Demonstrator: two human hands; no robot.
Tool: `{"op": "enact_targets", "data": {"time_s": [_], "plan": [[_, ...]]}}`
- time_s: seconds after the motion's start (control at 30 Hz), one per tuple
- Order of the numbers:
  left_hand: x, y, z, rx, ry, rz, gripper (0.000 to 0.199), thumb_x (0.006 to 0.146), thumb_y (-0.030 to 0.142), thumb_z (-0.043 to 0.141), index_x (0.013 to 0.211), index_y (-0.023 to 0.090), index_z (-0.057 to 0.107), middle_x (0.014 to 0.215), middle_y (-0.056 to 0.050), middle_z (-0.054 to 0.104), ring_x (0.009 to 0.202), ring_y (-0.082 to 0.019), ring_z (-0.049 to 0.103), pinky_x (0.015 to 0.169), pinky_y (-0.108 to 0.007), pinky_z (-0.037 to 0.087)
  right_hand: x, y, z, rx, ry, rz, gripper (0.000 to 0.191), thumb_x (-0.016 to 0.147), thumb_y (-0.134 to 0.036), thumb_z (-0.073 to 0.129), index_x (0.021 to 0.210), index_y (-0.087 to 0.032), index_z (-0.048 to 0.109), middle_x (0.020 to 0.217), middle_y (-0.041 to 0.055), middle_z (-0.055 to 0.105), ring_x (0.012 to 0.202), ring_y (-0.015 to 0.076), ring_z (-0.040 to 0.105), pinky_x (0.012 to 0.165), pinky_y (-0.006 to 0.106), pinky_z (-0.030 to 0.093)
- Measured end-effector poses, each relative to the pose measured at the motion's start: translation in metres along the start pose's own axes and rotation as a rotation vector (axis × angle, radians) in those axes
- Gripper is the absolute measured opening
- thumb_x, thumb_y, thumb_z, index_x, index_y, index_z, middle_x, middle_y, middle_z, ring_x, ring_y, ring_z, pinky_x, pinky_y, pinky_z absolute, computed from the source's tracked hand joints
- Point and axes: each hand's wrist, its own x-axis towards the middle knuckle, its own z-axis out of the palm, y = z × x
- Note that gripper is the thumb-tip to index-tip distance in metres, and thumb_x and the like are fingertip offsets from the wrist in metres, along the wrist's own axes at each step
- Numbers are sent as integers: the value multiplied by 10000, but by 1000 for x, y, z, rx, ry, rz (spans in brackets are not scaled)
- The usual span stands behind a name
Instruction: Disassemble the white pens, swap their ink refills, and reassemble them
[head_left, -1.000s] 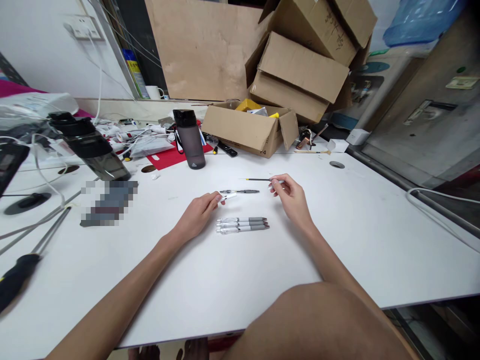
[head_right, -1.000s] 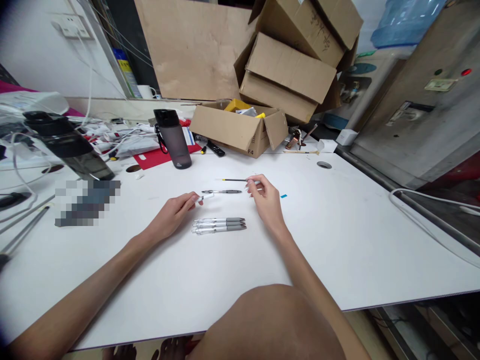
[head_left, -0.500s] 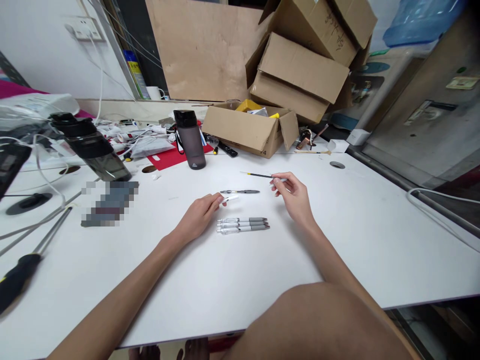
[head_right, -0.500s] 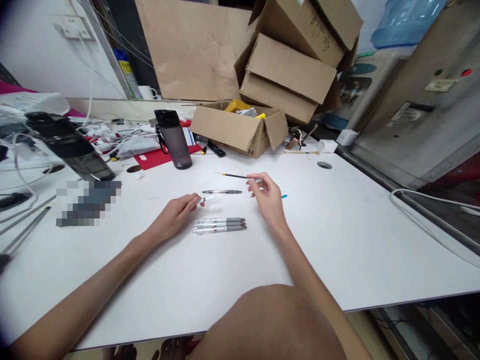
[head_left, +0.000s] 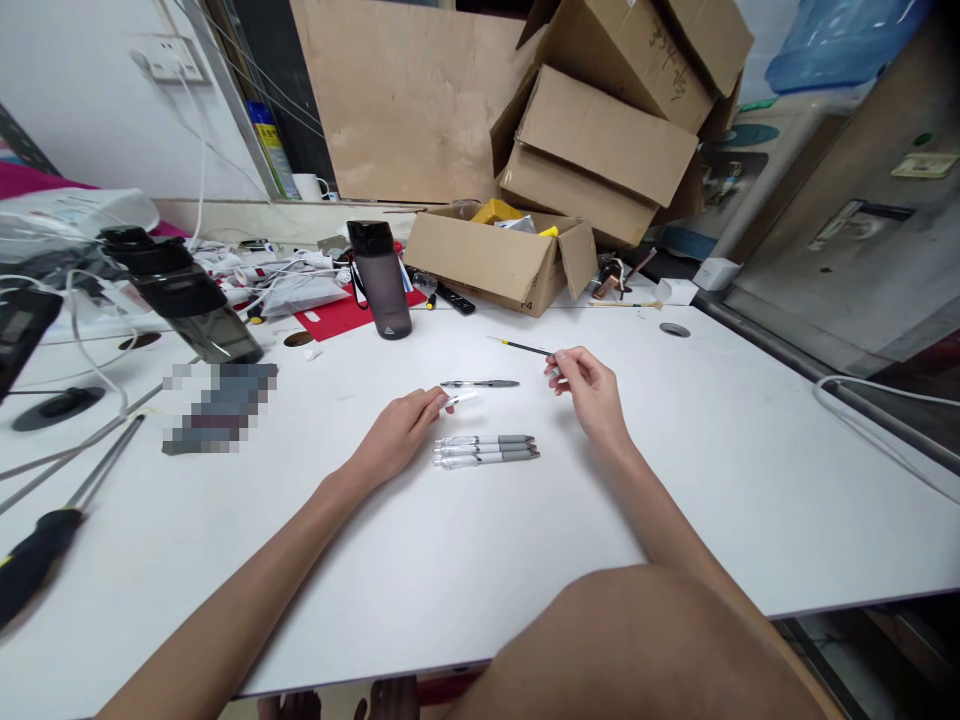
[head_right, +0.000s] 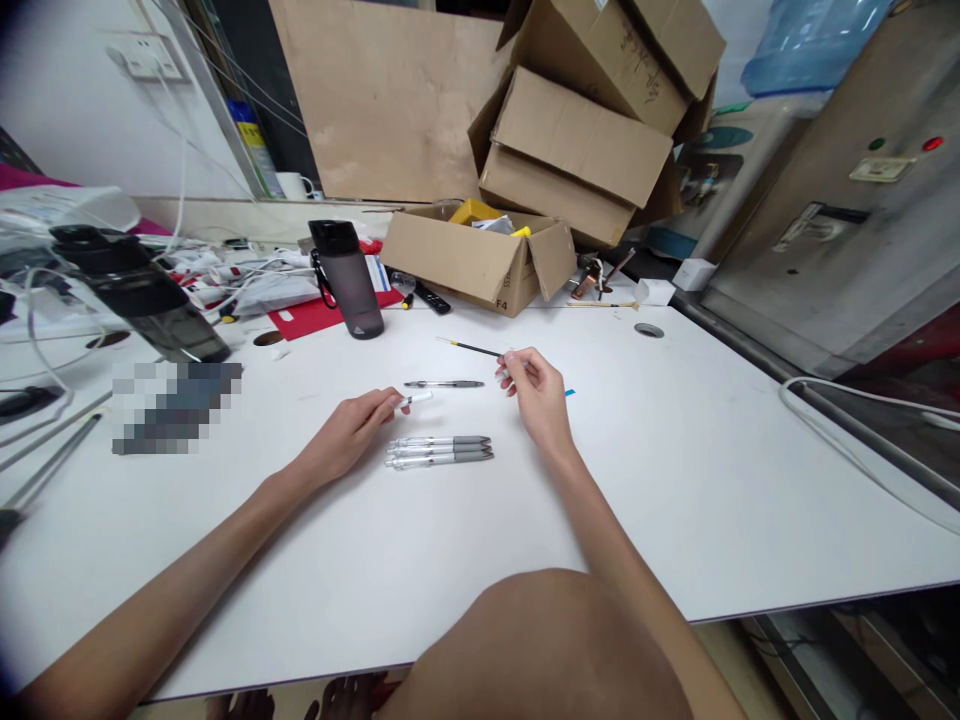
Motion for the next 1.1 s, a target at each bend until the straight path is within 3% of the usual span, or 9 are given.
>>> {"op": "enact_targets", "data": {"time_s": [0.47,1.1], "plan": [[0,1,0,2,-18,-7,418,1078,392,259,972,226,628,841,-25,610,779,-205,576,766,-317,427,-1,3,-1,-18,99,51,556,907,-670,561,594,-213,601,584,23,576,558,154,523,595,306,457],[0,2,0,15,-26,-13,416,1081,397,257,969,225,618,837,-18,596,785,-206,576,766,-312,415,-3,-1,-1,-17,67,61,605,929,-672,527,528,-220,547,552,20,544,538,156,485,621,319,432]]}}
